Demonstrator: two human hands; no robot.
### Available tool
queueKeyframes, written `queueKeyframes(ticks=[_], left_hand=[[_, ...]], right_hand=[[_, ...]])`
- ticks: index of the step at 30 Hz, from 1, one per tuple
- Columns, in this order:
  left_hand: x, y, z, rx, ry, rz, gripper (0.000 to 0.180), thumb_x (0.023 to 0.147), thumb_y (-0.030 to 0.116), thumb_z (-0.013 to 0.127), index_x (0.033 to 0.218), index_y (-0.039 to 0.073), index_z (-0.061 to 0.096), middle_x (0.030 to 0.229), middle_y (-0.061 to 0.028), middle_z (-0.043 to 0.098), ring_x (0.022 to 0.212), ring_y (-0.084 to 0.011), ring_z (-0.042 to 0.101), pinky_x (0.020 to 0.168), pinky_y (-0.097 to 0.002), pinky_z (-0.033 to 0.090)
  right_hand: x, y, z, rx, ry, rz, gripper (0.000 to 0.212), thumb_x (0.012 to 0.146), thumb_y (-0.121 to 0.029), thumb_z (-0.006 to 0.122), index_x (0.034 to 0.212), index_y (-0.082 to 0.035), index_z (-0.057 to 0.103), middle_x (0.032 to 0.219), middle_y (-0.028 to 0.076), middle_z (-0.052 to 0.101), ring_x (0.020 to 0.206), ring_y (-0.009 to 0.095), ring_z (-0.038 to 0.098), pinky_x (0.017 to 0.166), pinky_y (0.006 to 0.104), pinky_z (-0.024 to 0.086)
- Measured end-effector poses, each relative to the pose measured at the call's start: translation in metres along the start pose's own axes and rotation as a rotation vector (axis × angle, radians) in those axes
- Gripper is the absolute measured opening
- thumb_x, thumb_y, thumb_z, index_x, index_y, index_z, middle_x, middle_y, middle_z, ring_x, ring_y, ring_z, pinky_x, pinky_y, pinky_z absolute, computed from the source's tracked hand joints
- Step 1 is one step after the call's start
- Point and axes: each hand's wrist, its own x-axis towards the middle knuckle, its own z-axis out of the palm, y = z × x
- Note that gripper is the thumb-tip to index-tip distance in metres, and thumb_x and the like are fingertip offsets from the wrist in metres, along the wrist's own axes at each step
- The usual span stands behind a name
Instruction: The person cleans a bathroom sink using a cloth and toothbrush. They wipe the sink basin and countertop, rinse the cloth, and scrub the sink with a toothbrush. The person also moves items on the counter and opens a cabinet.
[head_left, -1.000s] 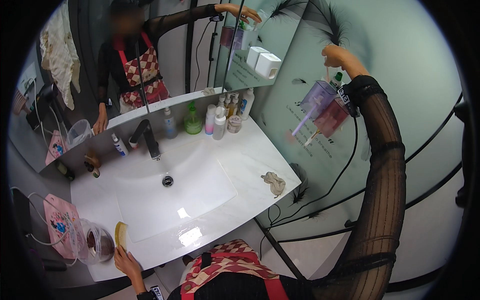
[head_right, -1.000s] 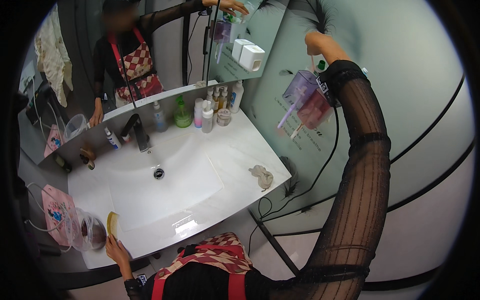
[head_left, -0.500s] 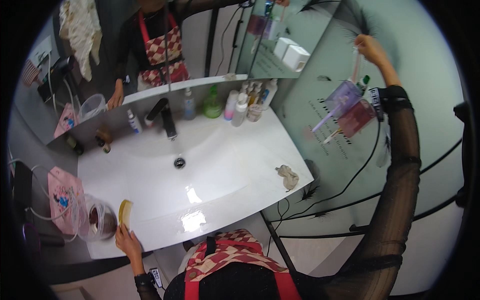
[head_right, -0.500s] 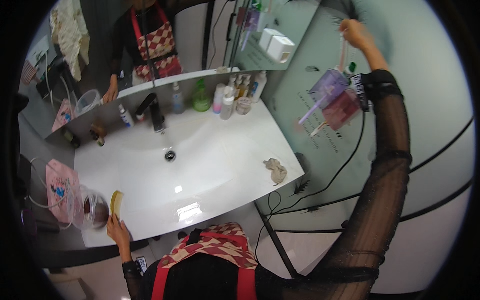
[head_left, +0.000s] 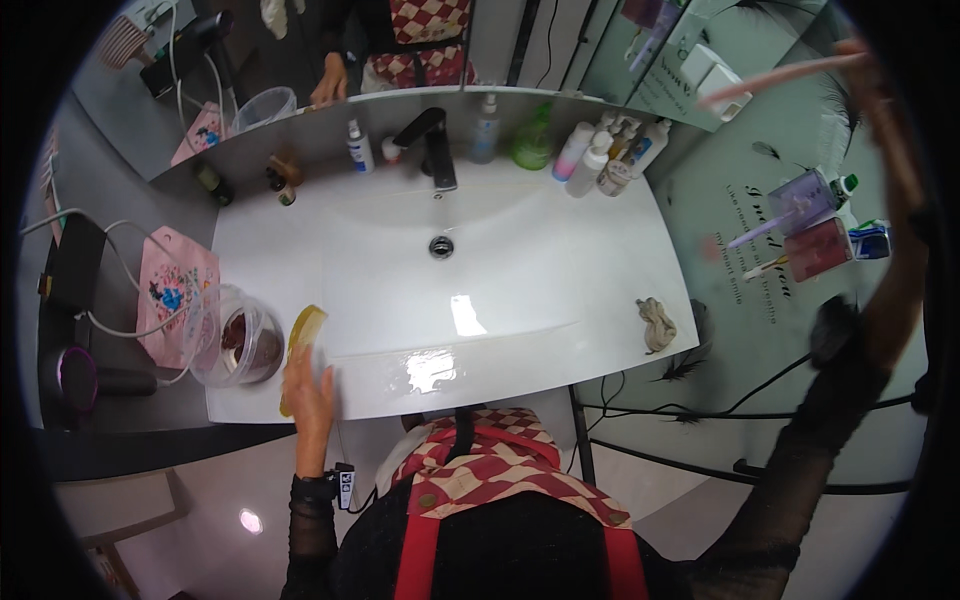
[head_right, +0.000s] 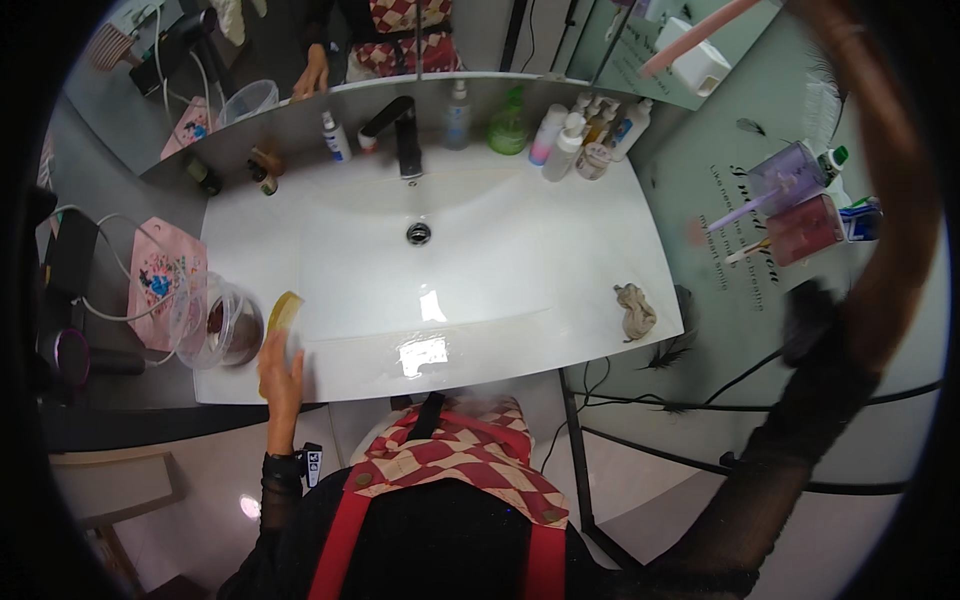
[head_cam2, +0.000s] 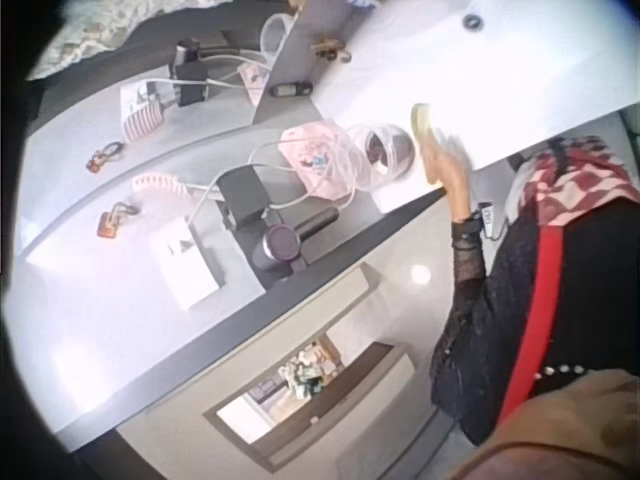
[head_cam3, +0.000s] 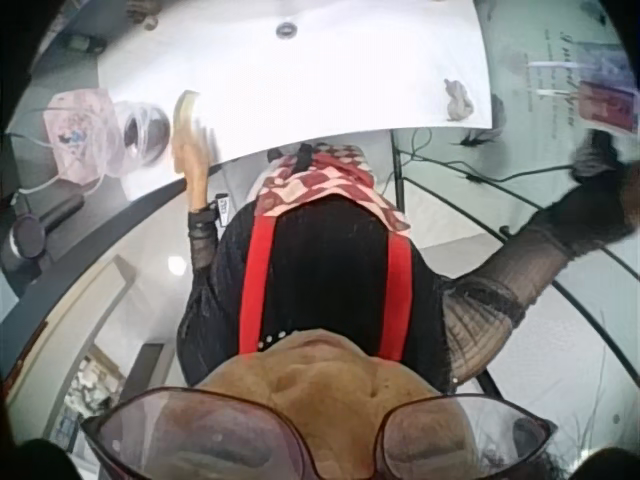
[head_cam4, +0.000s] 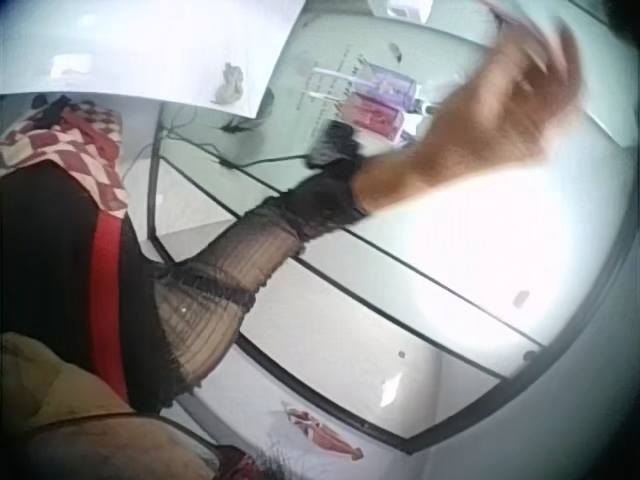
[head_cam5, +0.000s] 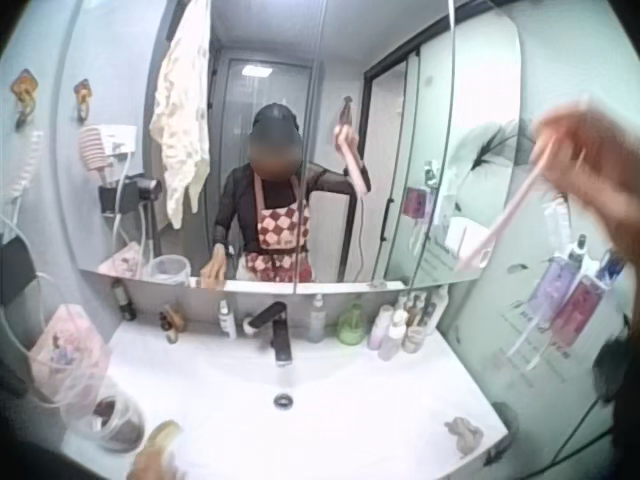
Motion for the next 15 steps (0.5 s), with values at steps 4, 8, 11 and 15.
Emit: queueKeyframes(ticks=[4,8,11,15], left_hand=[[0.03,0.067,-0.03,-0.707,-0.239,0.054,0.051,0.081,0.009,0.067,0.128,0.006,0.05,0.126,-0.0112,0.054,0.079,-0.0136,0.058,0.065,-0.024,0.047],[0.051,0.112,-0.042,-1.033,-0.537,0.129,0.052,0.083,0.008,0.064,0.131,0.002,0.046,0.115,-0.0078,0.06,0.066,-0.0058,0.056,0.062,-0.0207,0.046],[0.058,0.117,-0.038,-1.129,-0.792,-0.132,0.032,0.091,0.015,0.058,0.119,-0.001,0.054,0.09,-0.0045,0.064,0.056,-0.0045,0.052,0.052,-0.0186,0.041],[0.05,0.098,-0.028,-1.365,-0.717,-0.17,0.026,0.096,0.017,0.051,0.112,-0.001,0.057,0.083,-0.0034,0.064,0.054,-0.0042,0.051,0.048,-0.0178,0.039]], right_hand=[[-0.029,-0.085,0.165,0.641,-0.236,0.117,0.027,0.082,-0.008,0.065,0.108,-0.008,0.062,0.097,0.001,0.061,0.086,0.008,0.057,0.069,0.0218,0.047],[-0.055,-0.147,0.299,1.245,-0.51,0.581,0.028,0.085,-0.008,0.064,0.111,0.0,0.057,0.092,0.004,0.062,0.079,0.007,0.059,0.067,0.0211,0.051],[-0.069,-0.168,0.342,1.379,-0.504,0.628,0.034,0.086,-0.012,0.064,0.117,0.0,0.054,0.095,0.005,0.061,0.083,0.01,0.059,0.071,0.0239,0.051],[-0.087,-0.199,0.369,1.572,-0.468,0.749,0.053,0.093,-0.037,0.055,0.132,-0.004,0.04,0.106,0.009,0.058,0.095,0.017,0.058,0.082,0.0293,0.048]])
